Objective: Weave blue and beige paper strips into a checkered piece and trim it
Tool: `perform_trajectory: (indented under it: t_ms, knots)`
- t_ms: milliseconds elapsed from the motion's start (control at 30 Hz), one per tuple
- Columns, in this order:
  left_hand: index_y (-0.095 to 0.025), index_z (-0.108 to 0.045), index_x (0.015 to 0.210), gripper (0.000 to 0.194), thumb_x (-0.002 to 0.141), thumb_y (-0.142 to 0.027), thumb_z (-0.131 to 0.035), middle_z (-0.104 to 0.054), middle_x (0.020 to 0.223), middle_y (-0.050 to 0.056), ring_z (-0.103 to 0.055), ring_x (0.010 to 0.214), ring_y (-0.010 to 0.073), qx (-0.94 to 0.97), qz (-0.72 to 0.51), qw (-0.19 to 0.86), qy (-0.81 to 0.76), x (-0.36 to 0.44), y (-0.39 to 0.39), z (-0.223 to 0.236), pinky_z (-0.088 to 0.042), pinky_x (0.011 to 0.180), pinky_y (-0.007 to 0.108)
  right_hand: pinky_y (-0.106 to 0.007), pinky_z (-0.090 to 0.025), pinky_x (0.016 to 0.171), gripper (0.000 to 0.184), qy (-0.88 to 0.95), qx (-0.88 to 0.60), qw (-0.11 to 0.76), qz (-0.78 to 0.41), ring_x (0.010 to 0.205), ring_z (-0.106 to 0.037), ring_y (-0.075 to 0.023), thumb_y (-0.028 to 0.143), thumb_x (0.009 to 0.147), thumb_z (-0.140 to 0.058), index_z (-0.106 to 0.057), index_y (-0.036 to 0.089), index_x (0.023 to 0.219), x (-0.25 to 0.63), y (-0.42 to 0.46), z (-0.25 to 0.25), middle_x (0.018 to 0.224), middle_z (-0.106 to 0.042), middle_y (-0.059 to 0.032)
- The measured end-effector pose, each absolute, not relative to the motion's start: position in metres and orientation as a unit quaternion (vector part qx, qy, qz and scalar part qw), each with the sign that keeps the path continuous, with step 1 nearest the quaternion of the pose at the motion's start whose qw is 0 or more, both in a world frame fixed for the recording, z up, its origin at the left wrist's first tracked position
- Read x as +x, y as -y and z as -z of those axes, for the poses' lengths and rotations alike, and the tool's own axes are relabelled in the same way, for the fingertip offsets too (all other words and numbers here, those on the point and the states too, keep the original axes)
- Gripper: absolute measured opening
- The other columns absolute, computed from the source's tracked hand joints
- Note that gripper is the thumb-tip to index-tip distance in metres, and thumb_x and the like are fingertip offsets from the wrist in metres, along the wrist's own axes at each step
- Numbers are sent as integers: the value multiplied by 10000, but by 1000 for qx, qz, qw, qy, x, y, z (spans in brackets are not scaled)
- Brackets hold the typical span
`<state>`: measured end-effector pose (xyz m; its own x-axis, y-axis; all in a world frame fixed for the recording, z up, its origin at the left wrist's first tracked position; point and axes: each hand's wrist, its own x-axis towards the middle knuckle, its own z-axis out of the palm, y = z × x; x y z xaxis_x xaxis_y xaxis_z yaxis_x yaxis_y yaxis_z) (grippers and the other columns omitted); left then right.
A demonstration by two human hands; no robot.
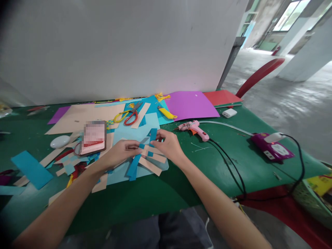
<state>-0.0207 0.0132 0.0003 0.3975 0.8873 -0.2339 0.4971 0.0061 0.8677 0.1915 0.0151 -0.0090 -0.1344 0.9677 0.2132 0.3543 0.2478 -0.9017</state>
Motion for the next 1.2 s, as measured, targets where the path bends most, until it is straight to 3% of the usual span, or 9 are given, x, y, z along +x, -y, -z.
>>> perform_trajectory:
  t_ms: [267, 467, 633, 867, 1200]
  knots:
    - [-142, -667, 964, 361, 732, -417, -705, -715, 933, 82, -647, 880, 248, 649, -222, 517, -512, -19, -12, -5, -496, 701, 292, -261, -358, 534, 140, 625, -551, 402, -380, 585, -524, -143, 292, 685, -647, -564, 179, 694, 192, -14, 9, 601, -604, 6]
    - [-162, -672, 984, 343, 750, -411, -706, -728, 960, 77, -655, 932, 259, 655, -221, 519, -503, -21, -13, -2, -507, 726, 293, -250, -285, 491, 245, 636, -550, 384, -382, 512, -464, -128, 292, 695, -643, -449, 198, 579, 192, -13, 6, 459, -479, 45]
    - [-152, -668, 1008, 374, 733, -399, -722, -726, 974, 88, -661, 942, 264, 648, -222, 525, -506, -21, -13, -2, -520, 767, 313, -254, -329, 542, 238, 652, -538, 394, -361, 589, -503, -133, 252, 686, -639, -437, 194, 575, 193, -13, 6, 566, -529, 27]
    - [-155, -677, 1038, 377, 729, -364, -728, -726, 949, 81, -666, 916, 249, 659, -219, 540, -476, -21, -15, -3, -523, 797, 322, -276, -397, 617, 87, 657, -520, 386, -386, 676, -558, -158, 245, 687, -627, -614, 180, 745, 195, -14, 6, 711, -641, -13]
    - [-168, -649, 1120, 465, 698, -334, -749, -715, 1032, 89, -671, 951, 257, 644, -205, 564, -474, -22, -16, -2, -535, 849, 354, -254, -338, 552, 130, 675, -533, 370, -353, 600, -491, -128, 239, 690, -624, -525, 183, 627, 195, -15, 8, 609, -580, 20]
